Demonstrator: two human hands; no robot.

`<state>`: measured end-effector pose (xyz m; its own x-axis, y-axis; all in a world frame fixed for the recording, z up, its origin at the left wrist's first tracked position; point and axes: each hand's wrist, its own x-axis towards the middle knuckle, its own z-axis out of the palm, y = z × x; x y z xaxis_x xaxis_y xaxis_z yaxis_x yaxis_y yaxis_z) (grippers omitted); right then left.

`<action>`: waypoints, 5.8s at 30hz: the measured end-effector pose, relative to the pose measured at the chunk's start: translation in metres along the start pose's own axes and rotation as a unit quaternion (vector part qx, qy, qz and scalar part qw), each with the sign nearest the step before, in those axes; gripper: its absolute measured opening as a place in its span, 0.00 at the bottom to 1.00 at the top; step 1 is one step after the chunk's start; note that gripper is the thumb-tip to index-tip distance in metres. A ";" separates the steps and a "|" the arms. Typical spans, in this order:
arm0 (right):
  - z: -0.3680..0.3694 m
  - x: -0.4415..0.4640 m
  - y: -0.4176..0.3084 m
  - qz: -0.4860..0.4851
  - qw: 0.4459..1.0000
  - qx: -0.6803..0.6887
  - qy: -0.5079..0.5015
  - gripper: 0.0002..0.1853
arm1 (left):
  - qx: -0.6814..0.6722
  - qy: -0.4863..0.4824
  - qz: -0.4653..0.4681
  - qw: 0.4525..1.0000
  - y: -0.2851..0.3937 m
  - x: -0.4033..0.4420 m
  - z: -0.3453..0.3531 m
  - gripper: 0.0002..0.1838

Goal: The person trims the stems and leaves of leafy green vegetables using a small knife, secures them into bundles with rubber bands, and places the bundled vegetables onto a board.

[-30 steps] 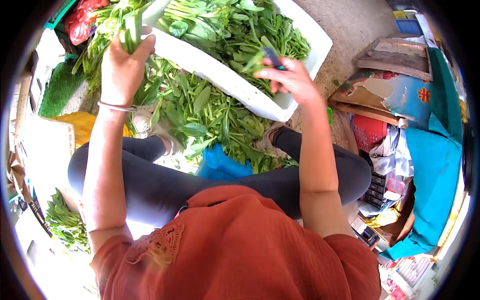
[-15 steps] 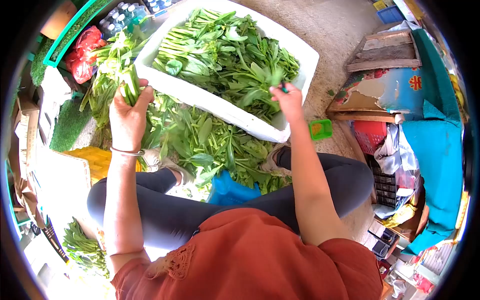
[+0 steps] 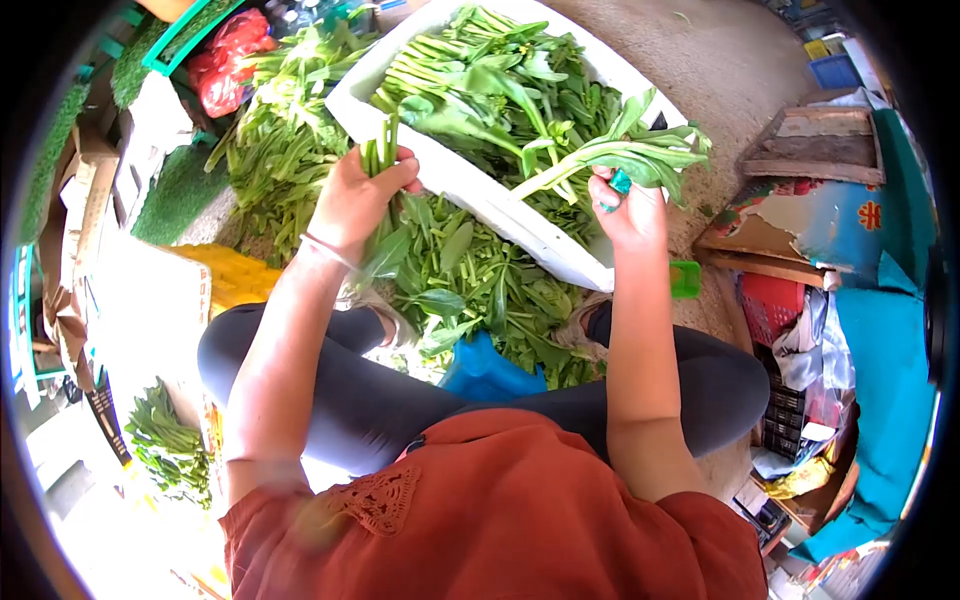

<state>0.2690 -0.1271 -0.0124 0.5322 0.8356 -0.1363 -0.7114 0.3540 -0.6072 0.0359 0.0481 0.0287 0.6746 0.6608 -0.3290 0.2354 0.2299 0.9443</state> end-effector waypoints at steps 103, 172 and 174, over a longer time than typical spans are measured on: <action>-0.050 0.002 0.218 0.222 0.793 -0.556 0.113 0.29 | 0.153 -0.049 -0.147 0.976 -0.088 -0.011 -0.050 0.15; 0.062 -0.065 0.069 0.325 0.919 -0.168 -0.148 0.09 | -0.010 -0.158 -0.244 0.957 -0.057 -0.026 -0.031 0.32; 0.068 -0.066 0.084 0.352 0.909 -0.084 -0.208 0.10 | -0.133 -0.213 -0.248 0.936 -0.062 -0.025 -0.031 0.35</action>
<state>0.1432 -0.1240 -0.0015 -0.2727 0.9288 -0.2511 -0.7097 -0.3704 -0.5992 -0.0169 0.0392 -0.0216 0.7598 0.0952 -0.6432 0.4481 0.6402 0.6240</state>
